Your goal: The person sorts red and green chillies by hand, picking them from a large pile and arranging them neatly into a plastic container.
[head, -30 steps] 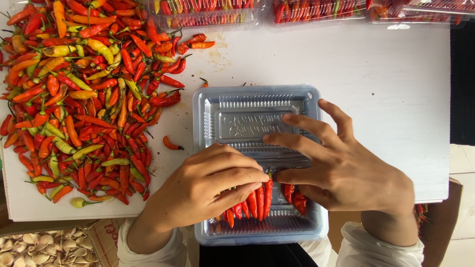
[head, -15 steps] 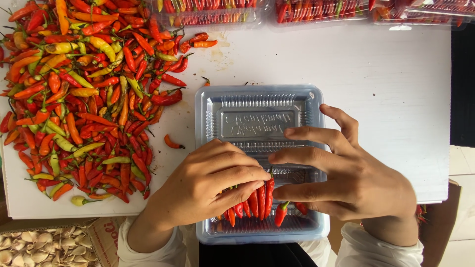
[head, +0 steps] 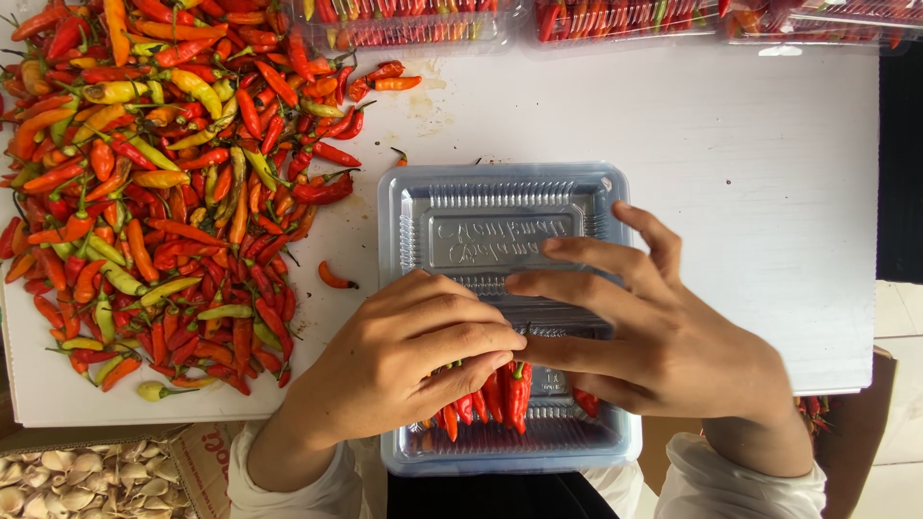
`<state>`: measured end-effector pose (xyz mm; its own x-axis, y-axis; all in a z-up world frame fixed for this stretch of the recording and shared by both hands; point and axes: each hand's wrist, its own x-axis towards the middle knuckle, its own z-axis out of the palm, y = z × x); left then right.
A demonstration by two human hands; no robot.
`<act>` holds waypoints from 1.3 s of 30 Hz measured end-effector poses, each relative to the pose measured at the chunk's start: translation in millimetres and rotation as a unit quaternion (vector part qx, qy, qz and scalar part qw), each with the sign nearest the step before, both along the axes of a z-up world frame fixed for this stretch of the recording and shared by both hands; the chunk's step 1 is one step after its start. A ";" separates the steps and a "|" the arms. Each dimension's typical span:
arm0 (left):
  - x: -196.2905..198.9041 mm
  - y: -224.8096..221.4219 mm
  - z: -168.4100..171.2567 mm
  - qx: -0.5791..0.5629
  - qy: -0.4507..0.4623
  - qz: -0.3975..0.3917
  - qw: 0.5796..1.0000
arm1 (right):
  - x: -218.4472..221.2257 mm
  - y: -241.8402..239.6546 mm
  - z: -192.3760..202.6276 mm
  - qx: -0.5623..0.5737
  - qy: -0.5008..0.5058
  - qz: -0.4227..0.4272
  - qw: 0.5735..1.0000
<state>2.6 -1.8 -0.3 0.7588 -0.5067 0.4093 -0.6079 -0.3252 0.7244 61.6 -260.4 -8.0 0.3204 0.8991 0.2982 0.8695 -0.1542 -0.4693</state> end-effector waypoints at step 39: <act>-1.5 1.5 -3.7 -0.048 0.033 0.027 0.998 | -24.1 21.0 16.4 0.011 0.000 -0.037 0.999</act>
<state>1.0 -0.3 -4.0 0.8107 -0.4255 0.4021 -0.5414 -0.2835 0.7916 37.4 -239.4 8.3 0.3858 0.8661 0.3179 0.8564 -0.2081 -0.4724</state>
